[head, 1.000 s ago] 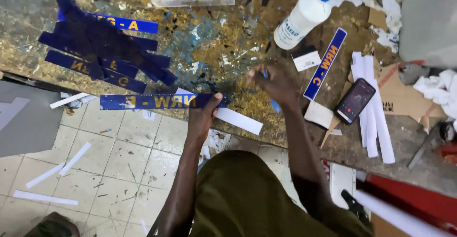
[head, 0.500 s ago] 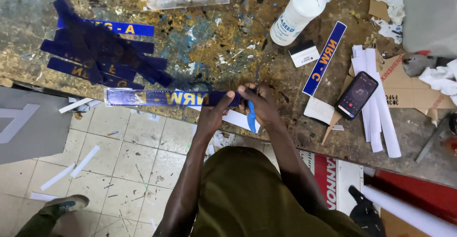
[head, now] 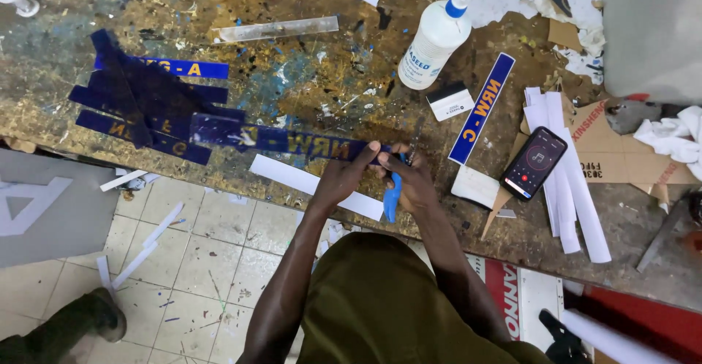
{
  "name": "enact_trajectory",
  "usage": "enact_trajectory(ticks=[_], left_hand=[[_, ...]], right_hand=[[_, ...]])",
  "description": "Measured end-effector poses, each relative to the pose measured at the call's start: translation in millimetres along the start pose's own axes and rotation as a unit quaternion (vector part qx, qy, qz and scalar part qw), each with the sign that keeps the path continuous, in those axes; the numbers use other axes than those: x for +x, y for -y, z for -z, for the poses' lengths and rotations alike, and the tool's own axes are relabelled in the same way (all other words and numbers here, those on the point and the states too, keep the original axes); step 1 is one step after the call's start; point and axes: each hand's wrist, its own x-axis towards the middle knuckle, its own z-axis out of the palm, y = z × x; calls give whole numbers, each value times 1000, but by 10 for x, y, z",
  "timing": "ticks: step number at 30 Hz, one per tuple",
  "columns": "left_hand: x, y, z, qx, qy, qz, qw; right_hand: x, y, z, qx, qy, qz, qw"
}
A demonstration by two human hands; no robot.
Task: The person uses scissors to cut a blue sticker with yellow text into smaller pieces on a cluttered workbench. They then peel the backing off the cut sticker pieces and apply glue to the back of one piece using a bottle.
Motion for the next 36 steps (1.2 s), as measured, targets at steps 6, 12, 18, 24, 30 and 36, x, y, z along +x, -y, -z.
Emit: enact_trajectory(ticks=[6,12,18,24,30,36], left_hand=[[212,-12,95,-6,106,-104,989],[-252,-888,406,411,-74,-300,858],[184,-704,710,372,172,-150,900],[59,-544,960,163,251,-91,950],[347,45,1372,13,252,-86,964],[869,454,1606,-75,200,-78,974]], right_hand=[[49,201,701,7,-108,38,993],[151,748,1281,-81,-83,107,987],[447,1209,1117,-149,-16,158,976],[607,1140,809,-151,-50,159,974],[671,1060,18,-198,-161,196,947],[606,321,-530,-198,-168,198,945]])
